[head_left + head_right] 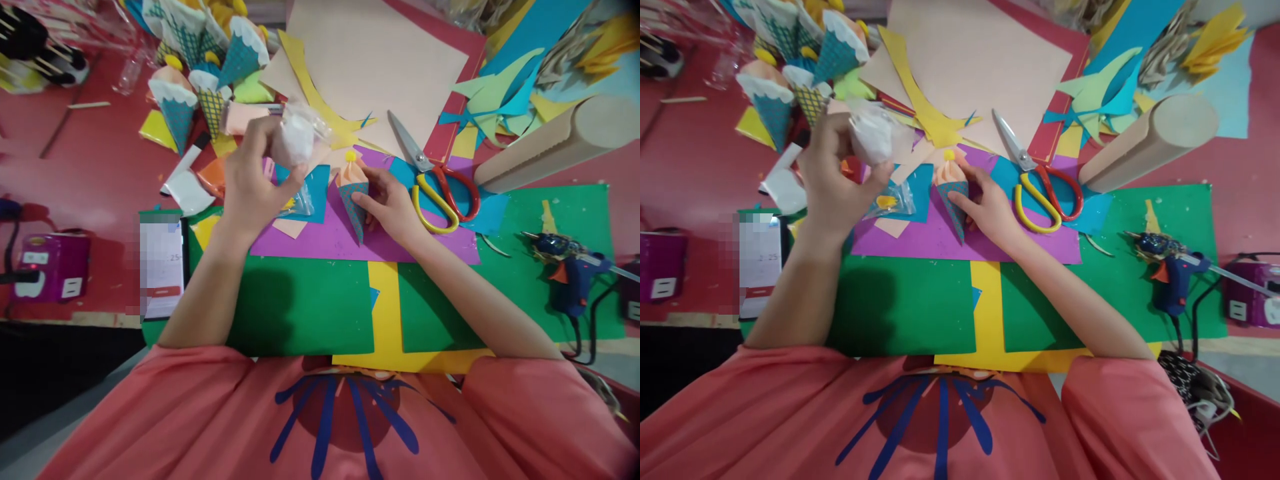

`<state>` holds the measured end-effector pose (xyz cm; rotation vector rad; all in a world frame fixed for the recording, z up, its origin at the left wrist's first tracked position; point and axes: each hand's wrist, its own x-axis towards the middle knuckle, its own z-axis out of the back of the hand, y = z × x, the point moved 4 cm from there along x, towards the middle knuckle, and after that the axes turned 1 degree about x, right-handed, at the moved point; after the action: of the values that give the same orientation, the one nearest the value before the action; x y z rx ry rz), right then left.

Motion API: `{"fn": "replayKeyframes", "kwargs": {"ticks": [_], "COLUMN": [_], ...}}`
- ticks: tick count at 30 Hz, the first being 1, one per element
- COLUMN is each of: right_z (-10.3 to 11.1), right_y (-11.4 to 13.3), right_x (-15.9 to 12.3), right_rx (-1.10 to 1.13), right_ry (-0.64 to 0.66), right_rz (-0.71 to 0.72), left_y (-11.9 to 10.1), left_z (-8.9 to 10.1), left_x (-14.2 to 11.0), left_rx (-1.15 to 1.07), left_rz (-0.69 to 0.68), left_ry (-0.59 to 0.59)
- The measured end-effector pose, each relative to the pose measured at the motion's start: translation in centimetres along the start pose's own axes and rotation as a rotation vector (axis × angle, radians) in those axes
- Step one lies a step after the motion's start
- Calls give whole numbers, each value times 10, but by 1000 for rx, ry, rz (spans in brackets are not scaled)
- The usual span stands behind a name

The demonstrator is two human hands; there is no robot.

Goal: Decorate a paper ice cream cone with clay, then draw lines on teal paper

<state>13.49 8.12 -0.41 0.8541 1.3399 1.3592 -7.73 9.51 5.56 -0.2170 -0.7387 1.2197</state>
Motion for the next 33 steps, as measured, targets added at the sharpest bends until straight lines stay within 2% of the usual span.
{"fn": "replayKeyframes", "kwargs": {"ticks": [3, 7, 10, 13, 16, 19, 23, 27, 33], "right_z": [-2, 1, 9, 21, 30, 29, 22, 19, 19], "right_y": [-5, -9, -3, 3, 5, 4, 2, 2, 1], "right_x": [1, -11, -28, -50, -66, -71, -72, -74, -76], "right_rx": [30, 14, -49, -87, -34, 36, -22, -42, -7], "right_ry": [-10, -35, -95, -198, -246, -163, -44, -15, 4], "right_rz": [21, 35, 92, 125, 152, 167, 154, 155, 136], "left_y": [-9, -20, -34, -44, -48, -49, -49, -45, -42], "left_z": [-12, -29, -39, -48, -55, -59, -62, -65, -67], "left_x": [-9, -27, -42, -53, -57, -60, -62, -62, -65], "left_rx": [-208, -397, -420, -348, -276, -237, -224, -209, -190], "left_rz": [-77, -114, -134, -132, -132, -167, -159, -86, -159], "left_ry": [107, 339, 519, 648, 650, 619, 627, 682, 622]}}
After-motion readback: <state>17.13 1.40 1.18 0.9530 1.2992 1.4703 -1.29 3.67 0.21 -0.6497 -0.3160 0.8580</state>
